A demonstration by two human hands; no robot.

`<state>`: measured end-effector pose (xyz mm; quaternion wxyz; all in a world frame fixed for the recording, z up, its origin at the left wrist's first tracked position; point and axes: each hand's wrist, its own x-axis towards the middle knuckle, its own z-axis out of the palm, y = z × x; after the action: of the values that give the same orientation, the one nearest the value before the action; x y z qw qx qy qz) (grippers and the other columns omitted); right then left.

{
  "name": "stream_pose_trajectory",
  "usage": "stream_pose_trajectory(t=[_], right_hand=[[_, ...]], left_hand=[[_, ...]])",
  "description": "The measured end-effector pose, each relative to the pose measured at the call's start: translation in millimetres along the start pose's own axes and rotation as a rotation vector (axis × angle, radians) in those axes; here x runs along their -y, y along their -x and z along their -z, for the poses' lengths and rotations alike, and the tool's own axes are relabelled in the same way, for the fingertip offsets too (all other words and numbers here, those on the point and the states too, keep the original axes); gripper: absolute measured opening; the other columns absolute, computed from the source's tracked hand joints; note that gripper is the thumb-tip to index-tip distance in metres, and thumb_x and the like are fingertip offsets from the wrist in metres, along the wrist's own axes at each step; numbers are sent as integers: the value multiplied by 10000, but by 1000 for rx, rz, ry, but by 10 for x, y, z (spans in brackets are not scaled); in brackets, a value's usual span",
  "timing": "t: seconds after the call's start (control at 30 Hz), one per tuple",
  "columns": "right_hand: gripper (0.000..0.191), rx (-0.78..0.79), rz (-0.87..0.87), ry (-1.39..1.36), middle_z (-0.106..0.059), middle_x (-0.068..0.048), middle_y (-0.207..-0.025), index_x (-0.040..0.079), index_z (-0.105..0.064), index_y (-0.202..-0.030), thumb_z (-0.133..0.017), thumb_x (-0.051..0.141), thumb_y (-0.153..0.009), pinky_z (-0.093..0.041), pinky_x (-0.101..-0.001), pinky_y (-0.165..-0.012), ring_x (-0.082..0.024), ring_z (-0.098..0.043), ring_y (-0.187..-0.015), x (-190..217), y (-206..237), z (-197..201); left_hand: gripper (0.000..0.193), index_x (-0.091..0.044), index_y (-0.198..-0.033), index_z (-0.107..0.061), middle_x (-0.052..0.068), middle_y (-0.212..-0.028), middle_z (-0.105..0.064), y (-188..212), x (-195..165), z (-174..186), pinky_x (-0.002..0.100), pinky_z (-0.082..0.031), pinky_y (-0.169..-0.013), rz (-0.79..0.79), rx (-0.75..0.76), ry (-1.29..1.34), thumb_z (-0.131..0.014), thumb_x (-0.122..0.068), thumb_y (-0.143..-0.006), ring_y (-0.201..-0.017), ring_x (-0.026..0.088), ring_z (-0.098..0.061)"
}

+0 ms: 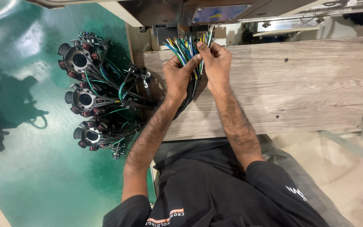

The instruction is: The person strips the insulation from a bundle of multi-colored wires using a machine, then moves to a crimping station to attach metal terminals to the wire ends one by one.

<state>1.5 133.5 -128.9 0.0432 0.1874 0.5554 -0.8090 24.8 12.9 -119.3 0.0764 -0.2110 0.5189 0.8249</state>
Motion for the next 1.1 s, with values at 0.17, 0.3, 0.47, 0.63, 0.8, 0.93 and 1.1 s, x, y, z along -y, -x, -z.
stream_pose_trajectory(t=[0.17, 0.3, 0.47, 0.63, 0.8, 0.93, 1.1], right_hand=[[187, 32, -10, 22, -672, 18, -787, -22, -727, -909, -804, 143, -950, -459, -205, -634, -29, -560, -699, 37, 16, 2], [159, -19, 4, -11, -690, 12, -808, -36, -746, -928, -805, 111, -941, -464, -200, -638, -28, -560, -699, 62, 63, -40], [119, -53, -5, -43, -712, 5, -819, -32, -754, -939, -769, 87, -935, -483, -198, -643, -36, -602, -712, 59, 54, -50], [151, -44, 5, -28, -694, -1, -804, -47, -732, -899, -784, 81, -960, -464, -208, -634, -40, -580, -708, 26, 19, -23], [138, 31, -53, 20, -715, 6, -801, -28, -757, -937, -767, 109, -943, -483, -202, -625, -32, -601, -688, 57, 6, -2], [151, 1, -20, -2, -711, -1, -813, -38, -754, -942, -774, 112, -953, -475, -212, -630, -37, -593, -700, 86, 21, -35], [141, -9, -6, -56, -731, -4, -861, -31, -759, -977, -766, 105, -944, -509, -212, -694, -44, -625, -759, 105, 33, -43]], left_hand=[[91, -1, -967, -757, 36, -863, -761, 13, 31, 2, 244, -566, -639, -4, 1, -26, -802, -59, -913, -721, 58, -661], [99, 2, -965, -754, 38, -871, -760, 55, 54, 1, 248, -569, -645, -1, 7, -7, -812, -49, -902, -729, 59, -661], [117, 4, -985, -751, 41, -896, -764, 52, 60, -3, 245, -571, -670, 3, 3, 64, -815, -36, -895, -761, 63, -673], [120, 3, -988, -752, 42, -895, -765, 16, 80, -3, 247, -569, -662, 9, -8, 73, -811, -34, -890, -753, 65, -674], [96, 4, -970, -754, 37, -888, -765, -12, 108, 5, 244, -569, -658, -7, -6, 18, -809, -37, -904, -745, 61, -669], [91, 8, -962, -756, 41, -881, -762, -7, 90, -20, 247, -568, -651, -22, -7, 3, -816, -29, -904, -736, 60, -663], [100, -2, -977, -756, 50, -878, -767, 1, 19, -37, 250, -582, -633, -4, 14, 33, -804, -36, -896, -734, 64, -680]])
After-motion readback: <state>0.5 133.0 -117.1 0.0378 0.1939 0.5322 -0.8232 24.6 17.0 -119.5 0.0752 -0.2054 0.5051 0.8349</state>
